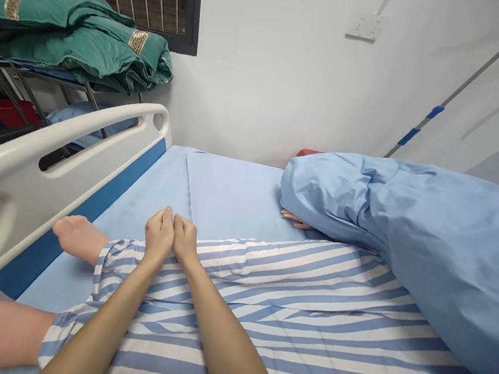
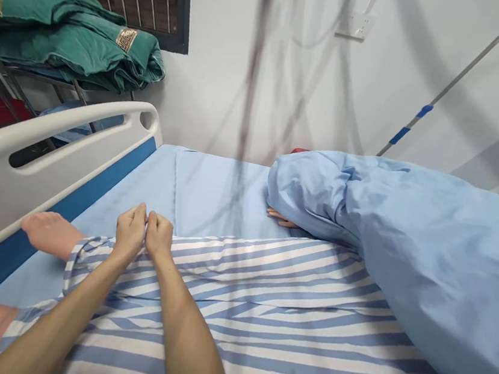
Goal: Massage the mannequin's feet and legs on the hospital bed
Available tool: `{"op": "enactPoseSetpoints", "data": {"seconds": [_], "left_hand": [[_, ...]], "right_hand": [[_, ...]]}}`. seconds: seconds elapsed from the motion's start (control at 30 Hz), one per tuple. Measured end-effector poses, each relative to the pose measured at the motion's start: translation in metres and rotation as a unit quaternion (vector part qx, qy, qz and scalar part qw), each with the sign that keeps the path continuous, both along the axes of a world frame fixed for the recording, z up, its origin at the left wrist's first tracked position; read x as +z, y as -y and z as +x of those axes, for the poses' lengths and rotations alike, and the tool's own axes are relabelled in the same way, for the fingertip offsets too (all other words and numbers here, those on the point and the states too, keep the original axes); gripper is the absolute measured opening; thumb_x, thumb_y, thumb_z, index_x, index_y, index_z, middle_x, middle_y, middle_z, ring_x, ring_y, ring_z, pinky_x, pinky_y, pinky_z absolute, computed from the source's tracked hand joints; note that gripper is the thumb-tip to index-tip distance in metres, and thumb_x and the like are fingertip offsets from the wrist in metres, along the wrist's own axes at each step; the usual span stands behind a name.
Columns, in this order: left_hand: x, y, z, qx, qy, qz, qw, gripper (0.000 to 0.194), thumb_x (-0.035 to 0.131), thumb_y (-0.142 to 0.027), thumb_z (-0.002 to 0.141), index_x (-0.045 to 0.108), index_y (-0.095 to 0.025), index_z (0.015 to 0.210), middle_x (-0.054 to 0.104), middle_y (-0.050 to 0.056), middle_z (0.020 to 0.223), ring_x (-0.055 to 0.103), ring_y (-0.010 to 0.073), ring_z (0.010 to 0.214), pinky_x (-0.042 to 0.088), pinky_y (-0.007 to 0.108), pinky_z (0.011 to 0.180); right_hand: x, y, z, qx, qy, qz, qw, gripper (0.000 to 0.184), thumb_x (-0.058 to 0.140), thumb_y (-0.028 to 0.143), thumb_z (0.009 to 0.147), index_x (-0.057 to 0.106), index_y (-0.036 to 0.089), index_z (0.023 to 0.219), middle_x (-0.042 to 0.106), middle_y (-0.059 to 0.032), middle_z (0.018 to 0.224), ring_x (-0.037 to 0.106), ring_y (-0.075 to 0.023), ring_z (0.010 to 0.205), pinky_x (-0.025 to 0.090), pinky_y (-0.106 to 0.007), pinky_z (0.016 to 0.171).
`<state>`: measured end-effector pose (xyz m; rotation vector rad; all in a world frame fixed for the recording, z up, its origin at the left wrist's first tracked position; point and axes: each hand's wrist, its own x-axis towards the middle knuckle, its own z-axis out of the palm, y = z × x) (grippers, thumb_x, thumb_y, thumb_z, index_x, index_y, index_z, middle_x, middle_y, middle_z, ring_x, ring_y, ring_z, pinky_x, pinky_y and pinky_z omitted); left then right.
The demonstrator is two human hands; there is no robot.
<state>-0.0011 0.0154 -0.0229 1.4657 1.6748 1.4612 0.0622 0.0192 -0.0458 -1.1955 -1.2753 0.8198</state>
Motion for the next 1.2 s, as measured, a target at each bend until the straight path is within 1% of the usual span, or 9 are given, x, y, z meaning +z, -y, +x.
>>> {"op": "enactPoseSetpoints", "data": {"seconds": [0.1, 0.3, 0.53, 0.67, 0.77, 0.83, 0.9, 1.07, 1.2], "left_hand": [[-0.002, 0.002, 0.014, 0.013, 0.055, 0.012, 0.998, 0.037, 0.036, -0.039, 0.084, 0.033, -0.019, 0.052, 0.033, -0.005, 0.047, 0.033, 0.0085, 0.048, 0.028, 0.022, 0.049], [-0.032, 0.007, 0.014, 0.009, -0.036, -0.014, 0.999, 0.036, 0.036, -0.037, 0.084, 0.039, -0.018, 0.054, 0.039, -0.004, 0.047, 0.034, 0.0089, 0.049, 0.026, 0.023, 0.052], [-0.031, 0.005, 0.013, 0.013, -0.050, -0.009, 0.999, 0.036, 0.034, -0.035, 0.085, 0.034, -0.019, 0.052, 0.037, -0.005, 0.045, 0.032, 0.0087, 0.047, 0.025, 0.023, 0.052], [-0.032, 0.007, 0.012, 0.013, -0.057, -0.015, 0.998, 0.036, 0.034, -0.033, 0.085, 0.035, -0.019, 0.052, 0.037, -0.004, 0.046, 0.031, 0.0088, 0.048, 0.024, 0.024, 0.053], [-0.032, 0.007, 0.012, -0.004, -0.072, -0.017, 0.997, 0.034, 0.036, -0.033, 0.085, 0.038, -0.018, 0.054, 0.040, -0.004, 0.049, 0.031, 0.0089, 0.049, 0.023, 0.024, 0.053], [-0.031, 0.008, 0.012, -0.013, -0.086, -0.025, 0.996, 0.033, 0.035, -0.033, 0.085, 0.039, -0.018, 0.055, 0.042, -0.003, 0.050, 0.032, 0.0093, 0.051, 0.022, 0.024, 0.054], [-0.029, 0.008, 0.014, -0.010, -0.104, -0.034, 0.994, 0.034, 0.034, -0.033, 0.086, 0.039, -0.018, 0.055, 0.042, -0.003, 0.051, 0.034, 0.0099, 0.052, 0.022, 0.024, 0.054], [-0.030, 0.007, 0.018, -0.024, -0.146, -0.046, 0.988, 0.034, 0.035, -0.036, 0.085, 0.041, -0.019, 0.056, 0.042, -0.002, 0.051, 0.033, 0.0111, 0.053, 0.020, 0.025, 0.054], [-0.031, 0.010, 0.018, -0.004, -0.106, -0.013, 0.994, 0.037, 0.037, -0.035, 0.084, 0.035, -0.018, 0.052, 0.035, -0.004, 0.047, 0.032, 0.0101, 0.050, 0.022, 0.024, 0.053]], "right_hand": [[0.001, -0.002, 0.004, -0.014, -0.061, -0.016, 0.998, 0.039, 0.036, 0.039, 0.085, 0.039, 0.019, 0.052, 0.040, 0.0042, 0.049, 0.038, -0.0095, 0.051, 0.031, -0.021, 0.050], [0.000, -0.001, 0.005, -0.013, -0.079, -0.032, 0.996, 0.037, 0.040, 0.039, 0.083, 0.030, 0.020, 0.052, 0.030, 0.0056, 0.049, 0.029, -0.0083, 0.050, 0.027, -0.021, 0.046], [-0.002, -0.001, 0.004, -0.021, -0.055, -0.034, 0.998, 0.037, 0.038, 0.039, 0.083, 0.029, 0.020, 0.053, 0.029, 0.0057, 0.050, 0.029, -0.0085, 0.050, 0.027, -0.021, 0.046], [0.012, 0.006, 0.006, -0.061, 0.062, -0.020, 0.996, 0.039, 0.035, 0.039, 0.086, 0.031, 0.020, 0.052, 0.032, 0.0051, 0.048, 0.031, -0.0091, 0.049, 0.025, -0.022, 0.048], [0.029, 0.016, 0.013, -0.066, 0.187, 0.022, 0.980, 0.039, 0.034, 0.038, 0.087, 0.035, 0.019, 0.052, 0.035, 0.0050, 0.048, 0.031, -0.0093, 0.049, 0.024, -0.023, 0.051], [0.033, 0.021, 0.021, -0.073, 0.226, 0.031, 0.971, 0.039, 0.033, 0.038, 0.088, 0.036, 0.020, 0.053, 0.035, 0.0052, 0.049, 0.031, -0.0094, 0.049, 0.024, -0.023, 0.051], [0.029, 0.024, 0.028, -0.093, 0.231, 0.018, 0.968, 0.040, 0.032, 0.038, 0.089, 0.036, 0.020, 0.053, 0.035, 0.0051, 0.048, 0.032, -0.0094, 0.049, 0.024, -0.023, 0.051], [0.004, 0.021, 0.038, -0.109, 0.219, 0.002, 0.970, 0.040, 0.031, 0.037, 0.089, 0.037, 0.020, 0.053, 0.036, 0.0050, 0.048, 0.033, -0.0097, 0.048, 0.023, -0.024, 0.051], [0.001, 0.020, 0.037, -0.114, 0.192, 0.011, 0.975, 0.040, 0.031, 0.037, 0.089, 0.039, 0.020, 0.054, 0.038, 0.0045, 0.048, 0.034, -0.0103, 0.049, 0.024, -0.024, 0.051]]}}
